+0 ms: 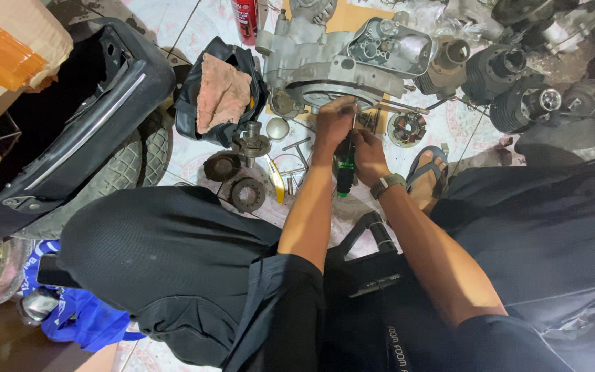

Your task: The person uses a screwdriver to tighten screws on a disassembled engine casing resting on a cardboard box. They switch between a yellow-handled and a green-handled screwdriver to secure the casing components.

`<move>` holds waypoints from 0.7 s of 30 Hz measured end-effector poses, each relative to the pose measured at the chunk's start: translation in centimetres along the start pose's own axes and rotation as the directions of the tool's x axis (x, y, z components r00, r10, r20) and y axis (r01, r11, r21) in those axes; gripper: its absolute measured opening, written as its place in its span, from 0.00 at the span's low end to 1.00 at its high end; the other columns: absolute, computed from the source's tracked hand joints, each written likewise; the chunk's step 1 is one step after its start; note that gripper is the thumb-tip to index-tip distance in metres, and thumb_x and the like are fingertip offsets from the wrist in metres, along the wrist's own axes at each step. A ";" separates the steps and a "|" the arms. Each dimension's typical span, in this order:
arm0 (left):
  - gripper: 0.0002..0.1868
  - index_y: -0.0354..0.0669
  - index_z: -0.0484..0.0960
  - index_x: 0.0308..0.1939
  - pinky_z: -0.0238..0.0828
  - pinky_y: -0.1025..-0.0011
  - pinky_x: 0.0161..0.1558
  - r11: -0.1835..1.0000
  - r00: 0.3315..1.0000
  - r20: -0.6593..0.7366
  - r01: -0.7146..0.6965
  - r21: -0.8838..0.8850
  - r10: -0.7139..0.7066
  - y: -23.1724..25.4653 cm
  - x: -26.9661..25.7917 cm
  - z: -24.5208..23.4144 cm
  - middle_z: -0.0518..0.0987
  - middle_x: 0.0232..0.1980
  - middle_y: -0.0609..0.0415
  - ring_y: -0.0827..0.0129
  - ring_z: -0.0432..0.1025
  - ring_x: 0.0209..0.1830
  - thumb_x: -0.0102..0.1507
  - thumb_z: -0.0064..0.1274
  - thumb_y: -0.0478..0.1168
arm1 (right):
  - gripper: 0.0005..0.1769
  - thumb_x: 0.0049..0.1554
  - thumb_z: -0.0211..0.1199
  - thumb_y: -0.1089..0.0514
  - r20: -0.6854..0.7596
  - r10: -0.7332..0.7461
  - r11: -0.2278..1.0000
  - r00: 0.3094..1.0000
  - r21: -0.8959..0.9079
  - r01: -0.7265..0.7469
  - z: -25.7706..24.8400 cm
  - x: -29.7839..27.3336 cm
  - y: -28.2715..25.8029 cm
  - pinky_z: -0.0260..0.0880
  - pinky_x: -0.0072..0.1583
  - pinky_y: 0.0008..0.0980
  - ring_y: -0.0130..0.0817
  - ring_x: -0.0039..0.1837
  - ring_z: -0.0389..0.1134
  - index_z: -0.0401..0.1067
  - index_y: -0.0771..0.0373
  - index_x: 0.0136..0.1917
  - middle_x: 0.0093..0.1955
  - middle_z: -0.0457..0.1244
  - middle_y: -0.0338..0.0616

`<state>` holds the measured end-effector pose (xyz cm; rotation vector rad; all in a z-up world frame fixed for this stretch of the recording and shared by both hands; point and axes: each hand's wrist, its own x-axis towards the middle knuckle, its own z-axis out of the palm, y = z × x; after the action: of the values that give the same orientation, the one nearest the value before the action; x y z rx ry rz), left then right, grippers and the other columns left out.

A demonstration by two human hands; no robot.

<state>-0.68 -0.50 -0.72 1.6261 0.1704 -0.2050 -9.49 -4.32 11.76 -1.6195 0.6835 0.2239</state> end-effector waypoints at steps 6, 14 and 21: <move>0.12 0.50 0.83 0.43 0.72 0.57 0.49 0.999 1.000 0.019 0.017 -0.041 -0.017 0.0 -0.2 -0.3 0.82 0.40 0.47 0.52 0.75 0.46 0.56 0.54 0.39 | 0.24 0.61 0.47 0.50 0.014 0.034 0.999 0.999 0.024 -0.035 -0.2 -2.2 -2.4 0.55 0.64 0.56 0.61 0.67 0.56 0.65 0.69 0.63 0.62 0.59 0.64; 0.14 0.46 0.82 0.46 0.72 0.52 0.50 0.998 0.998 0.047 0.047 -0.042 -0.045 1.2 -0.4 -0.9 0.80 0.44 0.43 0.48 0.73 0.49 0.57 0.54 0.40 | 0.24 0.60 0.52 0.47 -0.011 0.075 0.997 0.997 0.005 -0.075 -0.2 -1.0 -1.1 0.56 0.64 0.55 0.56 0.66 0.58 0.65 0.66 0.62 0.60 0.60 0.59; 0.14 0.44 0.81 0.47 0.74 0.54 0.49 0.998 0.997 0.060 0.049 -0.035 -0.047 0.3 0.0 -0.7 0.80 0.45 0.44 0.50 0.73 0.50 0.58 0.56 0.41 | 0.26 0.57 0.56 0.46 -0.004 0.045 0.999 0.999 0.013 -0.045 -0.2 0.5 0.7 0.57 0.63 0.55 0.52 0.64 0.60 0.65 0.64 0.62 0.56 0.62 0.58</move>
<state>-0.63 0.17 -0.37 1.5787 0.1675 -0.2849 -9.50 -4.73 10.92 -1.5939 0.7236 0.2484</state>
